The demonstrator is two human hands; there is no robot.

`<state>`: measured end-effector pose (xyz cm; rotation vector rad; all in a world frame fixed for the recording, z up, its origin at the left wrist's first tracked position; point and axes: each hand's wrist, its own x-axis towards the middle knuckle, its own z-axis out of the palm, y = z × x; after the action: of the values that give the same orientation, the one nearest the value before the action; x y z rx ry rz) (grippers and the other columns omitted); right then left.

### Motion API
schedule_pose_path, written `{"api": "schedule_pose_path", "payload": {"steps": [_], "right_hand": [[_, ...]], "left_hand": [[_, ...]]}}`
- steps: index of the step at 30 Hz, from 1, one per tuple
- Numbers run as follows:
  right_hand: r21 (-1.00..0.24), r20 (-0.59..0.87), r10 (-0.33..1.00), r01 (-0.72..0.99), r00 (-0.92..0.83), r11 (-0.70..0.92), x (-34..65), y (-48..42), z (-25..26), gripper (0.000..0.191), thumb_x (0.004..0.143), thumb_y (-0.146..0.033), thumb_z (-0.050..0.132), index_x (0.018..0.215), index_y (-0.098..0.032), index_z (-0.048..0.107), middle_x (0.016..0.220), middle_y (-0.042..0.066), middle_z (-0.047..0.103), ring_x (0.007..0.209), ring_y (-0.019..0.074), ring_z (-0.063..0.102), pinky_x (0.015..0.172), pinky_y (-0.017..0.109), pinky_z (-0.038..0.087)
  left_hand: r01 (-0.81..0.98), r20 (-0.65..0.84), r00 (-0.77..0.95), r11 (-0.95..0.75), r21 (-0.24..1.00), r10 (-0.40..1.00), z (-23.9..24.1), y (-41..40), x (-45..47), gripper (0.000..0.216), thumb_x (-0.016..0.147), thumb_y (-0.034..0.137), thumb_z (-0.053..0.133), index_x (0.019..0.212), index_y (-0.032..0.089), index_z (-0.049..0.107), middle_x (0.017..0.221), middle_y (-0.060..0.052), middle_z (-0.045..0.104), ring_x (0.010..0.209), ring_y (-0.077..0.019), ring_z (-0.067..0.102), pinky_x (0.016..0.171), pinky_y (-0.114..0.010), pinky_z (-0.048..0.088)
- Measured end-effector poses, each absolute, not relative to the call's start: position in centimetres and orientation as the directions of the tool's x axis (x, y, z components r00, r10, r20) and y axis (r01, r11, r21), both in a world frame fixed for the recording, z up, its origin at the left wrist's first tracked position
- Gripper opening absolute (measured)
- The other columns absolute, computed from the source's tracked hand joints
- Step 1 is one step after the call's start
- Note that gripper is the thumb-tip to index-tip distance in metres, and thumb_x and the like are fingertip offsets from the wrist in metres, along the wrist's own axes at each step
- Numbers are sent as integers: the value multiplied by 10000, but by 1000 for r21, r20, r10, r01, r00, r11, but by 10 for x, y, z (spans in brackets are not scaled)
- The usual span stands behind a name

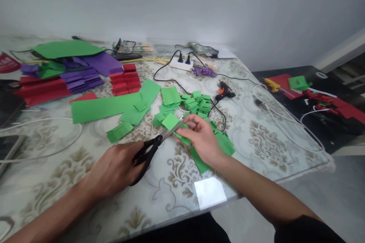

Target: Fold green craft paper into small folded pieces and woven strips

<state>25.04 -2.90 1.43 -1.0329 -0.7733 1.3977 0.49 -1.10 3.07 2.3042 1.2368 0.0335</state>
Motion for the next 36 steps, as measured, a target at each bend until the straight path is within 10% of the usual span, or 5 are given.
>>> {"api": "schedule_pose_path", "payload": {"steps": [25, 36], "right_hand": [[-911, -217, 975, -369, 46, -185, 251, -26, 15, 358, 683, -316, 935, 862, -213, 642, 722, -48, 673, 684, 138, 676, 642, 269, 609], [-948, -252, 964, -179, -84, -264, 255, -29, 10, 380, 720, -280, 903, 1083, -238, 794, 976, 21, 717, 826, 174, 689, 791, 327, 612]], "left_hand": [[808, -226, 507, -367, 461, 832, 29, -6, 3, 292, 909, 403, 470, 725, 214, 594, 657, -54, 661, 586, -208, 582, 590, -304, 343], [941, -23, 283, -272, 202, 959, 24, 12, -6, 284, 961, 429, 455, 898, 205, 617, 832, -95, 723, 781, -307, 700, 646, -340, 373]]}}
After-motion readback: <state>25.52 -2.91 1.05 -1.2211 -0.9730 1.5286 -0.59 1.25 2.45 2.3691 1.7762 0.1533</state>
